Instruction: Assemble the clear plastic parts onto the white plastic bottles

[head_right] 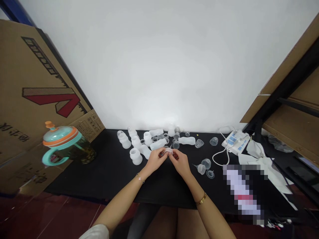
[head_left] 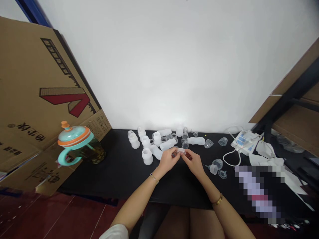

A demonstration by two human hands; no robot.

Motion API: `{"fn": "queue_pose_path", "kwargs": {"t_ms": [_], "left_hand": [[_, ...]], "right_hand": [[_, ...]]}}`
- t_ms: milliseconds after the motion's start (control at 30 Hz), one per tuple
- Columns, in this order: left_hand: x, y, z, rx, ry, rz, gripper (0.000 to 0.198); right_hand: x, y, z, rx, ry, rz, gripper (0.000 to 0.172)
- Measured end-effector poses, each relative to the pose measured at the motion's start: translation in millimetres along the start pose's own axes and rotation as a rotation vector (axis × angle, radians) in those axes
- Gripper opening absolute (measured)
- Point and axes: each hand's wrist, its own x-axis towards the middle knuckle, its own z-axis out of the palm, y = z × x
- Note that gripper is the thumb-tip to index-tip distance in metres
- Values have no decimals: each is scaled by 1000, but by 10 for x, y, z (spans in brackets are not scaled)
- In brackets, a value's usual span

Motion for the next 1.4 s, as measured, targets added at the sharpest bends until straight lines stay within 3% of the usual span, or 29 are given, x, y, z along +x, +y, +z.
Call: {"fn": "queue_pose_path", "kwargs": {"t_ms": [700, 1167, 1400], "left_hand": [[-10, -9, 6, 39, 44, -8, 16], [-21, -41, 36, 193, 69, 88, 18], [-20, -26, 24, 162, 49, 81, 19]], "right_hand": [[-8, 63, 21, -46, -9, -38, 30], [-6, 27, 8, -2, 11, -40, 30], [-12, 43, 20, 9, 6, -29, 29]]}}
